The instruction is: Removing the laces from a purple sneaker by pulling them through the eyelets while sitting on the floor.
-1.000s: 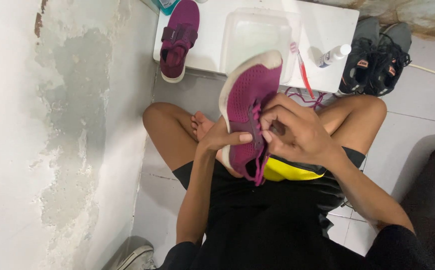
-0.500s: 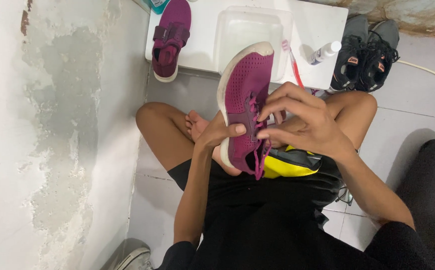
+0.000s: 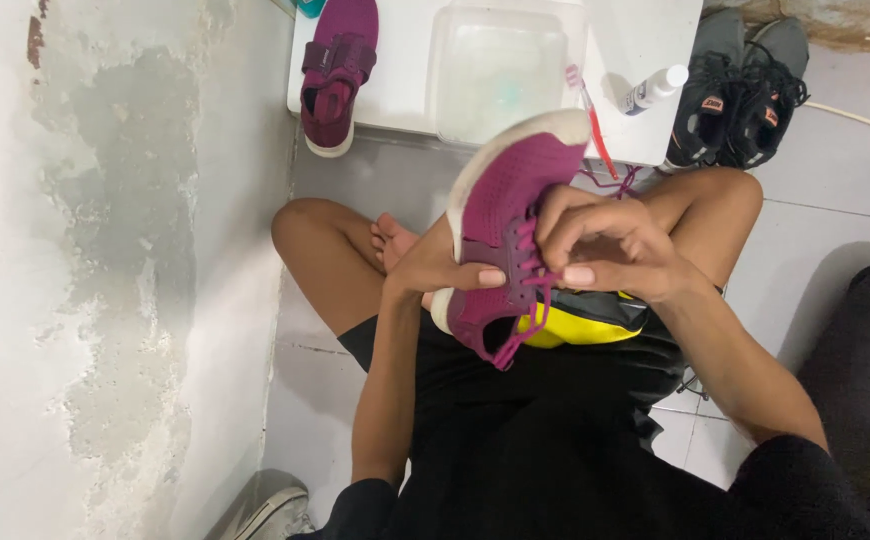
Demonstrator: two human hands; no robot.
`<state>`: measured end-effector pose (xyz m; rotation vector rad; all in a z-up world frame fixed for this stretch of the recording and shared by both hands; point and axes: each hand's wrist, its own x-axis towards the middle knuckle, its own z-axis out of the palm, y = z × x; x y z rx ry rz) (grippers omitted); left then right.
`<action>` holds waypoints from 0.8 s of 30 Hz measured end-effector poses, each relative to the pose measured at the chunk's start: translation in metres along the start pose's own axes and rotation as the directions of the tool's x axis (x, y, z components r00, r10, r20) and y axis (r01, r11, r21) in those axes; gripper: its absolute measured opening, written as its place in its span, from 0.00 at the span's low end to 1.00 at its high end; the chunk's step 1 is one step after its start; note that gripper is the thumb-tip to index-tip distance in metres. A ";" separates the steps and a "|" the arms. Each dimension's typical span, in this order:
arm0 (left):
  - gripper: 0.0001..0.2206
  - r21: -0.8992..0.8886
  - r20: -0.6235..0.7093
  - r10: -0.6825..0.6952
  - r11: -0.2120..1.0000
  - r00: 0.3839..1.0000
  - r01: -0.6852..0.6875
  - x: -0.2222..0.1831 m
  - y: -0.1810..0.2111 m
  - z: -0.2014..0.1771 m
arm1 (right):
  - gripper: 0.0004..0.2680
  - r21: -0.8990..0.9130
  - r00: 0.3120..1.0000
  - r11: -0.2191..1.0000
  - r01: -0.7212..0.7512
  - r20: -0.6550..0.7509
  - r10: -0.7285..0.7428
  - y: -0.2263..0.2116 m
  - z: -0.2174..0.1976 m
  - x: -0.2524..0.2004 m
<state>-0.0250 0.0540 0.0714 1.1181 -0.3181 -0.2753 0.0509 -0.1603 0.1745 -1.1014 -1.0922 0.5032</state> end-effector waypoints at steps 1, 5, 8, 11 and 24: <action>0.42 -0.001 0.001 -0.003 1.000 1.000 0.003 0.001 0.001 0.001 | 0.05 0.000 1.000 1.000 -0.001 -0.003 0.001 0.004 0.000 -0.001; 0.37 -0.038 -0.071 -0.020 0.999 0.997 0.017 0.005 0.009 0.011 | 0.07 -0.115 0.995 0.991 -0.069 -0.081 0.060 -0.003 -0.005 0.001; 0.34 0.012 -0.118 -0.049 0.999 0.992 0.050 0.009 0.009 0.006 | 0.08 -0.384 0.985 0.912 -0.146 -0.147 0.096 -0.022 0.000 0.011; 0.34 0.029 -0.130 -0.068 0.997 0.989 0.072 0.009 -0.007 0.001 | 0.07 -0.471 0.980 0.864 -0.179 -0.161 0.116 -0.028 0.003 0.014; 0.47 -0.123 -0.156 -0.071 0.991 0.985 0.052 0.000 -0.020 -0.005 | 0.18 -0.435 0.973 0.888 -0.147 -0.224 0.052 -0.023 -0.015 0.001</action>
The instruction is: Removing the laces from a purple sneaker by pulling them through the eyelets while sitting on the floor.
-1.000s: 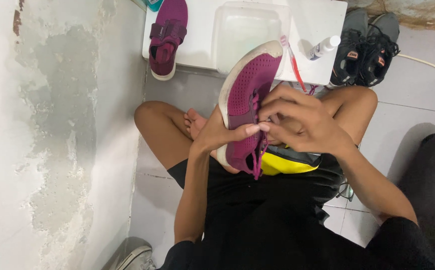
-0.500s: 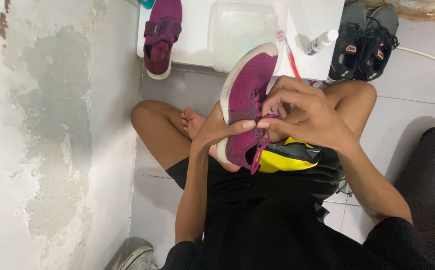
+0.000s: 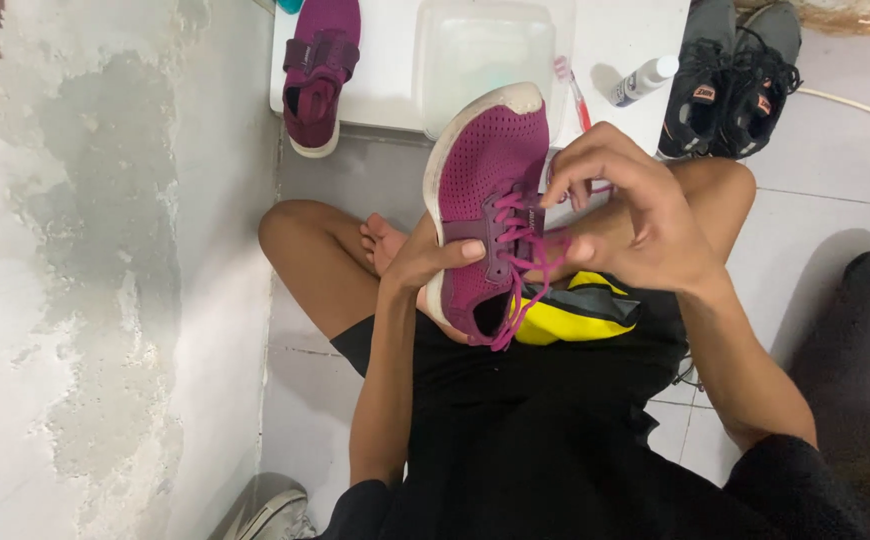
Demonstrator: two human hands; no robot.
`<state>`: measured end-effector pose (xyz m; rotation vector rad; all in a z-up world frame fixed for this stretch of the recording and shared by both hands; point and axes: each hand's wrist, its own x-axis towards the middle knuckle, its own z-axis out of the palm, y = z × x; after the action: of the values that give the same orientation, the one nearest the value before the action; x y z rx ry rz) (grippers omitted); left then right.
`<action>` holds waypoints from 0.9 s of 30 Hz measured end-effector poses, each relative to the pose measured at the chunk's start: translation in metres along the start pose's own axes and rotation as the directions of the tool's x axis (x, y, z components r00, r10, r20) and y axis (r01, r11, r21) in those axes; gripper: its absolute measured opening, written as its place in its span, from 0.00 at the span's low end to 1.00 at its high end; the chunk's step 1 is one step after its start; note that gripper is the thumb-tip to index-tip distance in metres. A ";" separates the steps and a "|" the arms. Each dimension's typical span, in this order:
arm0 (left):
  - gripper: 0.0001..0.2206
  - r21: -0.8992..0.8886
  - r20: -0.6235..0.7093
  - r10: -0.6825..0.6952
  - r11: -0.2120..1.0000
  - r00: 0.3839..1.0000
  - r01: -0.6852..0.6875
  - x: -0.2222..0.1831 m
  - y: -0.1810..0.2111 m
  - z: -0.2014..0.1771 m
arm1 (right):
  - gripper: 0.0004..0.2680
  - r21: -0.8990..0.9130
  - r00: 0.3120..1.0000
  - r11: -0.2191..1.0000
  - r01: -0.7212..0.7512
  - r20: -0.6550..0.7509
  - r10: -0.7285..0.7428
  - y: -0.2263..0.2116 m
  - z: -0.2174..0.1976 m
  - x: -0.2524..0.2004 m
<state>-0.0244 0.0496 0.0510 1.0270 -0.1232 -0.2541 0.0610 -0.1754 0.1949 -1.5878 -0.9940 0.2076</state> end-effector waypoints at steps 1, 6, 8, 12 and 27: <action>0.47 -0.002 0.001 -0.002 1.000 1.000 0.002 0.001 0.009 0.002 | 0.18 0.000 1.000 1.000 -0.003 -0.001 0.003 -0.006 0.004 -0.001; 0.37 -0.033 0.055 -0.099 0.994 0.994 0.101 0.009 0.030 0.010 | 0.17 -0.424 0.994 0.899 0.112 0.061 -0.094 -0.030 0.023 0.009; 0.37 -0.024 0.047 -0.108 0.994 0.993 0.109 0.008 0.027 0.008 | 0.12 -0.439 0.991 0.889 0.132 0.049 -0.123 -0.025 0.027 0.008; 0.37 -0.102 0.068 -0.110 0.988 0.992 0.117 0.006 0.023 0.004 | 0.04 -0.166 0.999 0.986 -0.006 0.051 0.015 -0.022 0.022 0.008; 0.38 0.011 0.016 -0.078 0.997 0.997 0.078 0.015 0.021 0.006 | 0.26 -0.404 0.997 0.913 0.062 -0.012 -0.073 -0.040 0.016 0.005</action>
<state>-0.0082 0.0507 0.0718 1.0418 -0.0992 -0.3332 0.0352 -0.1629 0.2272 -1.9191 -1.1191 -0.0751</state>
